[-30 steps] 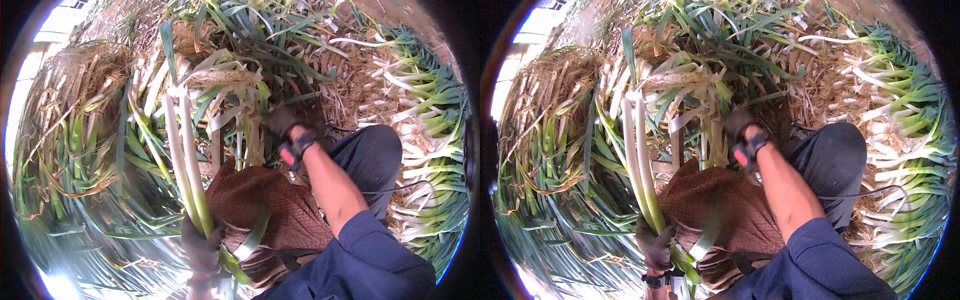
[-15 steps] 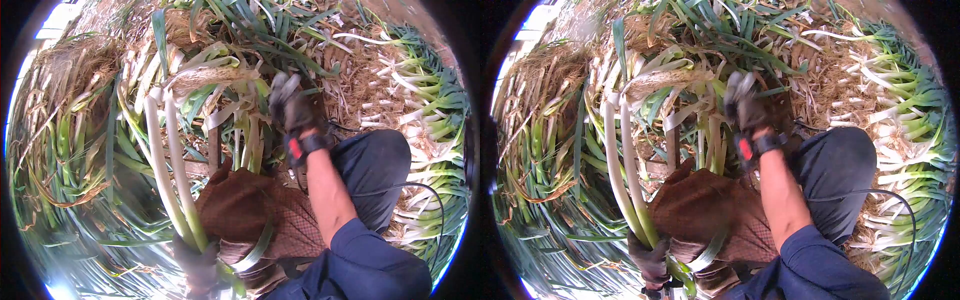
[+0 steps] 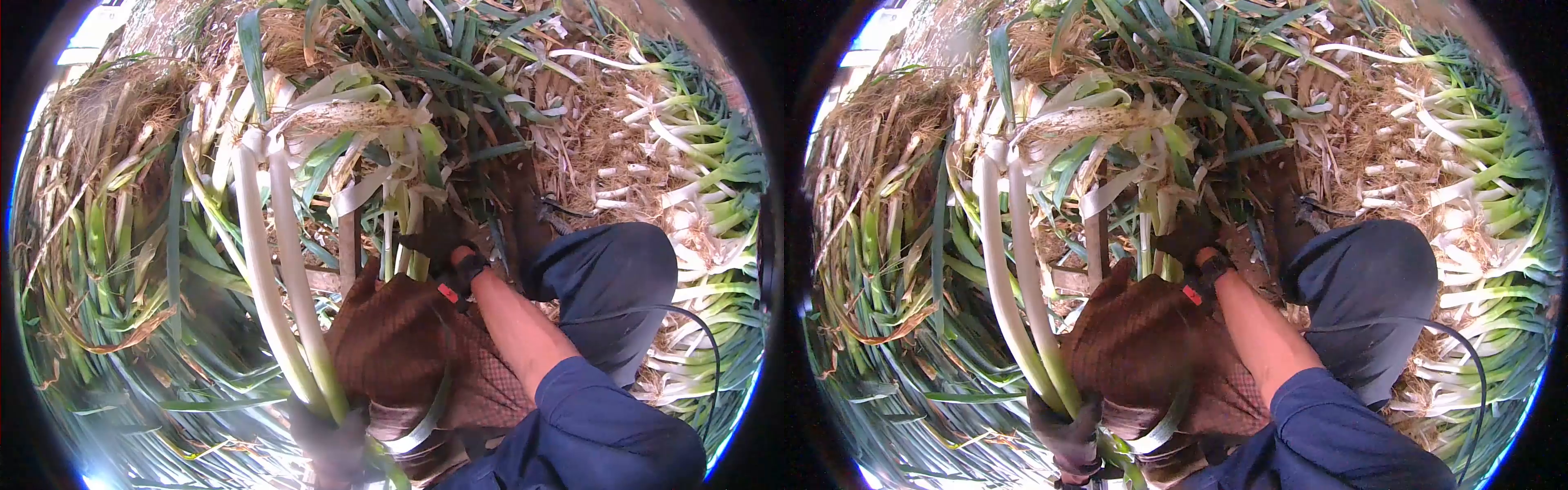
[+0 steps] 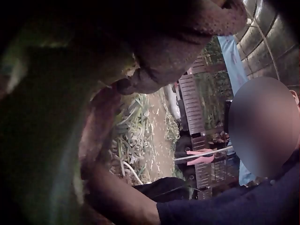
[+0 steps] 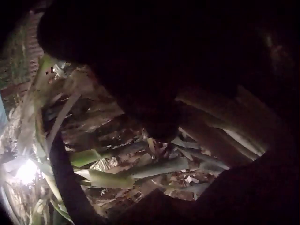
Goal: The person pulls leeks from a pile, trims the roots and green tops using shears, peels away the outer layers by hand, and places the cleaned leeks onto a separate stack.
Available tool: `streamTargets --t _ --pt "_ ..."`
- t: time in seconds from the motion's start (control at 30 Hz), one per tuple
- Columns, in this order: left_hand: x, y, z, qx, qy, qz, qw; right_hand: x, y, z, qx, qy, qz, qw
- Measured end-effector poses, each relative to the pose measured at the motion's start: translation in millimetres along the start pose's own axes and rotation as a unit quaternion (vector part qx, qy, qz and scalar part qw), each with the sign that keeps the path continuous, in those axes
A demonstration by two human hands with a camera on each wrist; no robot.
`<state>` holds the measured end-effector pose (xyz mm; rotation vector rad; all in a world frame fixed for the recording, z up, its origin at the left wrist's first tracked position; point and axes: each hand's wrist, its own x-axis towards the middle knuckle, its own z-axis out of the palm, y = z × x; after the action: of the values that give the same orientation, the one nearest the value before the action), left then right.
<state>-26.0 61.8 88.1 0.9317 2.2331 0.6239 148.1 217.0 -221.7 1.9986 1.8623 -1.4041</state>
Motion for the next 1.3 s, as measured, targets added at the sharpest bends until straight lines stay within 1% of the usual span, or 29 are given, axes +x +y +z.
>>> streamTargets --t 0.03,0.07,0.13,0.2,0.23,0.27,0.3,0.33,0.4,0.43,0.47,0.5,0.57,0.63,0.67,0.7,0.77,0.83,0.93,1.03,1.07,1.13,1.23,1.3 --pt "-1 2 2 -0.006 0.007 0.012 1.0 4 1 9 0.03 0.011 0.007 0.999" --pt "0 4 3 -0.006 0.016 0.009 1.0 7 6 15 0.1 0.014 0.008 0.995" --pt "2 5 6 -0.007 0.033 0.003 0.999 15 10 26 0.172 0.026 0.012 0.985" --pt "1 -5 3 -0.039 0.02 0.028 0.999 26 15 35 0.175 0.046 0.019 0.983" --pt "1 -8 2 -0.055 0.012 0.04 0.998 22 15 24 0.266 -0.027 0.022 0.963" --pt "2 -8 2 -0.057 0.011 0.028 0.998 12 16 2 0.354 -0.1 0.026 0.93" --pt "2 -6 2 -0.059 0.009 0.014 0.998 6 20 -10 0.436 -0.171 0.03 0.883" --pt "2 -5 3 -0.062 0.007 0.001 0.998 3 28 -2 0.481 -0.105 0.031 0.87" --pt "2 -4 5 -0.043 0.028 0.012 0.999 -3 43 30 0.558 0.028 0.03 0.829" --pt "3 -4 6 -0.033 0.039 0.019 0.999 -5 46 35 0.525 0.079 0.086 0.843" --pt "3 -4 7 -0.037 0.041 0.017 0.998 -5 51 37 0.516 0.056 0.11 0.848" --pt "3 -4 7 -0.04 0.042 0.016 0.998 -14 45 21 0.506 0.032 0.134 0.851" --pt "4 -7 8 -0.051 0.04 0.011 0.998 -12 43 17 0.503 0.012 0.109 0.857" --pt "4 -12 6 -0.064 0.033 0.003 0.997 7 51 44 0.516 0.015 0.011 0.856" --pt "3 -9 5 -0.055 0.02 0.003 0.998 18 55 66 0.409 0.114 0.014 0.905" --pt "2 -2 3 -0.047 0.008 0.004 0.999 29 59 92 0.292 0.21 0.016 0.933" --pt "1 6 3 -0.033 -0.001 0.007 0.999 32 52 89 0.186 0.227 0.064 0.954" --pt "1 11 4 -0.02 0.006 0.01 1.0 17 29 34 0.22 0.072 0.157 0.96" --pt "1 3 1 -0.016 -0.008 0.048 0.999 16 27 29 0.23 0.089 0.137 0.959" --pt "2 -12 -2 -0.082 -0.02 0.018 0.996 17 22 29 0.194 0.093 0.112 0.97" --pt "2 -15 -3 -0.081 -0.024 0.015 0.996 16 25 26 0.255 0.034 0.104 0.961" --pt "4 -12 -4 -0.081 -0.033 0.008 0.996 -2 12 -10 0.371 -0.081 0.087 0.921" --pt "2 -2 0 -0.094 -0.027 -0.031 0.995 13 3 26 0.297 0.047 0.02 0.953" --pt "2 1 -1 -0.06 -0.03 -0.008 0.998 16 4 29 0.392 0.098 -0.006 0.915"
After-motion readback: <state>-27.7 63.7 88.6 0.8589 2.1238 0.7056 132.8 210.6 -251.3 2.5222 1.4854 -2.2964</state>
